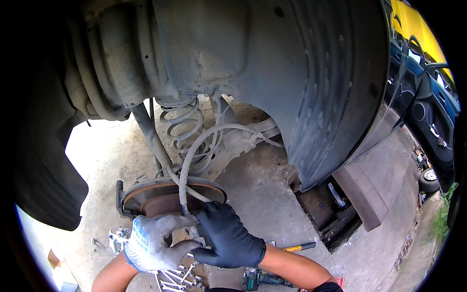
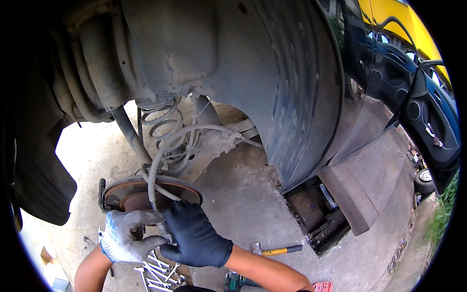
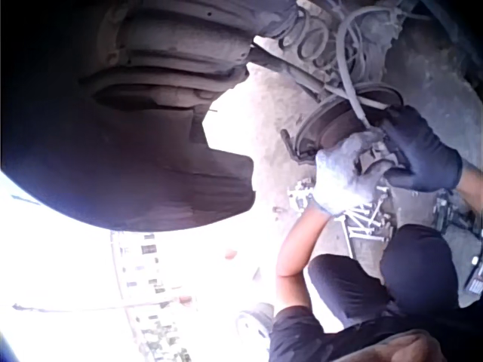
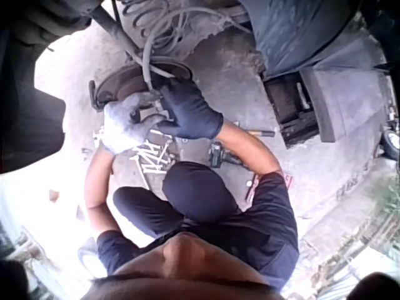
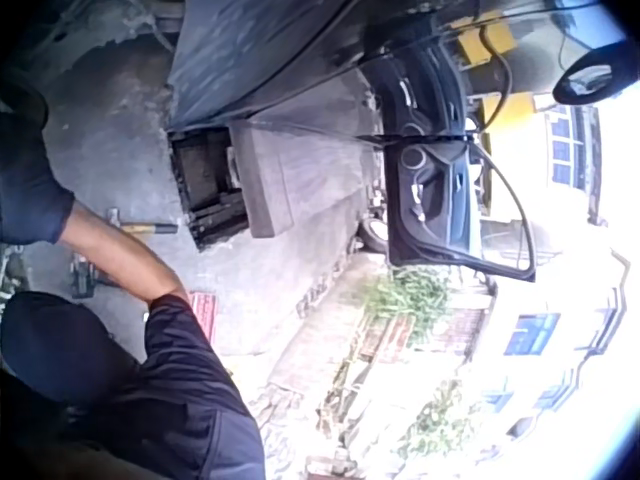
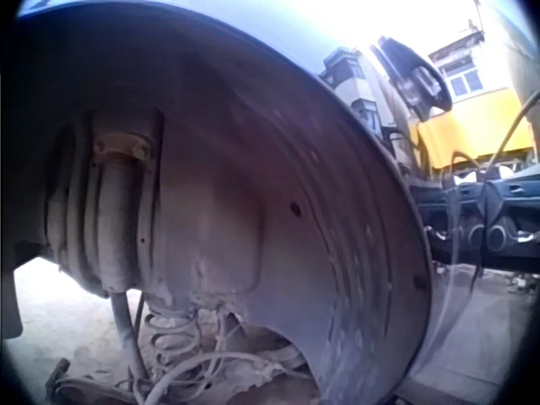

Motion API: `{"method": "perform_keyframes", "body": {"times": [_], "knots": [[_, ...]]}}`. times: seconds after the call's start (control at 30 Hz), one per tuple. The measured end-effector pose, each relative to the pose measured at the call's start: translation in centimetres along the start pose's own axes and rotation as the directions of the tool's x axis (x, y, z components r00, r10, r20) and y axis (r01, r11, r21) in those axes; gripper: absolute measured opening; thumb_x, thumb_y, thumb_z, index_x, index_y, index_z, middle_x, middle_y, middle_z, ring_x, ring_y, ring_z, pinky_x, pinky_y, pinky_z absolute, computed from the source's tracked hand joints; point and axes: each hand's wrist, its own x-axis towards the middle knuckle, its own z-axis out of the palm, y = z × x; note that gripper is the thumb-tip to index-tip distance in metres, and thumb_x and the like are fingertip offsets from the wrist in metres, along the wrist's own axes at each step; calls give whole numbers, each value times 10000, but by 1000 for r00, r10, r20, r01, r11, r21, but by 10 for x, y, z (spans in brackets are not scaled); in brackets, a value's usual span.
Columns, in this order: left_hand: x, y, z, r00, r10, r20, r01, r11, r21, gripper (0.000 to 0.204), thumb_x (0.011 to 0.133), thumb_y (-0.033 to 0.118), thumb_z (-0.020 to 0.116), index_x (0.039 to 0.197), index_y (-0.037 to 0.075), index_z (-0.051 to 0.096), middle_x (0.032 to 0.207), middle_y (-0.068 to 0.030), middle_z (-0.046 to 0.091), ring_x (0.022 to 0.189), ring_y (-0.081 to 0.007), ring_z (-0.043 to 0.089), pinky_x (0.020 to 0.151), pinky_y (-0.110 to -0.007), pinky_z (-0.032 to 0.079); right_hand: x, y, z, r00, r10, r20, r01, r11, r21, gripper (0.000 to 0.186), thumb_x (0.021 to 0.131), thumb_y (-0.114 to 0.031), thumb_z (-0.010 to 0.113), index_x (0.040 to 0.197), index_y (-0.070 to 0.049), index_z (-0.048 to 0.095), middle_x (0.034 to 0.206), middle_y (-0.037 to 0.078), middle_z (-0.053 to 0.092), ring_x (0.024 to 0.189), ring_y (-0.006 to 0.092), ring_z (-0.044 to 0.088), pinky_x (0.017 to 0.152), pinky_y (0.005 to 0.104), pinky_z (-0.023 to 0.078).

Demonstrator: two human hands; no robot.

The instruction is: The person removes the brake caliper from the rear wheel hub of a black sedan using wrenches and a power drill. They detach the brake hose, remove the caliper assembly, and set it aside on the ground next to other tools.

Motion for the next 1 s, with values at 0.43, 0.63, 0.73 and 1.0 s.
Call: {"method": "perform_keyframes", "body": {"times": [0.43,0.63,0.73,1.0], "knots": [[-7,8,-22,967,-122,223,124,992,8,641,837,280,1021,1385,28,803,1161,-190,860,893,-292,857,828,-356,677,-4,5,5,998,-47,34,48,999,-20,657,795,-424,895,1202,-7,592,1178,240,600,1111,439,609,923,557,480],[-10,19,-38,899,-207,386,254,964,-76,836,804,270,1009,1546,33,703,1160,-171,858,769,-264,817,768,-339,660,-4,13,3,991,-132,-21,132,991,22,643,779,-406,880,1184,0,590,1167,245,598,1098,441,607,945,563,488],[-12,20,-35,889,-210,408,236,972,-15,919,775,272,1011,1588,27,660,1194,-177,851,774,-272,817,764,-343,659,-6,12,1,995,-94,25,94,996,12,650,785,-409,869,1201,7,592,1177,254,597,1101,445,602,958,568,491],[-50,13,8,987,-139,81,120,971,208,1177,699,350,1069,1680,14,511,1307,-283,790,1024,-441,828,879,-453,677,-13,-14,-3,997,-82,1,81,993,90,829,871,-415,875,1486,44,562,1347,276,601,1265,454,585,1103,554,480]]}}
